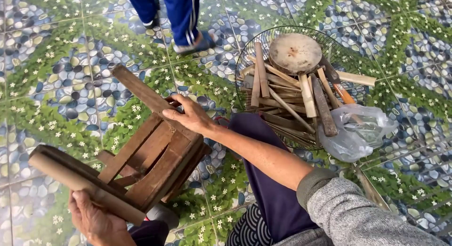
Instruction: Assembling a wooden stool by manually fitting wooden slats into the frame.
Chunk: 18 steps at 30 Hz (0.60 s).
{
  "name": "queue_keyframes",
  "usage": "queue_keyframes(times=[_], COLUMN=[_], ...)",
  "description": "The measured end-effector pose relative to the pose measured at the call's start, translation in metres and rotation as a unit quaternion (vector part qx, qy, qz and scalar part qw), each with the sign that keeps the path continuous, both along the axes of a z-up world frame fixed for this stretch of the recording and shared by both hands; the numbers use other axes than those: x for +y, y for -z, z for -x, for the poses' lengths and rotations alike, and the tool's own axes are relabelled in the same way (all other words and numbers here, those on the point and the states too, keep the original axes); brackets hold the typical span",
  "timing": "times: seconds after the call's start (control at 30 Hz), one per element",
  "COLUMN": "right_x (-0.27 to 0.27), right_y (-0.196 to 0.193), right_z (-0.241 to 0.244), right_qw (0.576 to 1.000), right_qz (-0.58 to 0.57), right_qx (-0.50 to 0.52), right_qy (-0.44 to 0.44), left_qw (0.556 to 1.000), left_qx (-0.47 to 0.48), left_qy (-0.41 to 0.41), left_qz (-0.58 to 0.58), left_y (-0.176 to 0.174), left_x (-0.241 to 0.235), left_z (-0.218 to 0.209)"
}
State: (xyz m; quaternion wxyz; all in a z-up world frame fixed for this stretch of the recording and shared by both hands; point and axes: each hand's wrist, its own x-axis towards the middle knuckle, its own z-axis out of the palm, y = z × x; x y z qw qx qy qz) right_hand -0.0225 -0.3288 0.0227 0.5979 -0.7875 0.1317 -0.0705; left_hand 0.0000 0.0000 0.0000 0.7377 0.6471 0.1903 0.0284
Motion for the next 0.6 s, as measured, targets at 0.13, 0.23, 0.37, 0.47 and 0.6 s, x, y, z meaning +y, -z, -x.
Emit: queue_keyframes(times=[0.13,0.23,0.37,0.47,0.6], right_x=[0.002,0.004,0.004,0.004,0.004], right_y=[0.001,-0.005,-0.005,0.001,-0.006], right_z=[-0.002,-0.002,-0.001,-0.002,0.0], right_qw=[1.0,0.998,0.997,0.998,0.996], right_qz=[-0.022,-0.022,-0.029,-0.043,-0.082], right_qx=[0.012,0.052,0.056,0.025,0.016], right_qy=[0.014,0.023,0.033,0.035,0.027], left_qw=[1.0,1.0,0.999,0.999,0.998], left_qx=[-0.017,-0.01,0.007,-0.016,-0.015], left_qy=[0.003,-0.012,-0.027,-0.026,-0.034], left_qz=[-0.022,0.002,-0.034,-0.015,-0.042], left_y=[-0.005,-0.015,-0.015,0.009,-0.004], left_x=[-0.004,-0.01,-0.014,-0.002,-0.012], left_z=[0.006,0.008,0.007,-0.001,0.002])
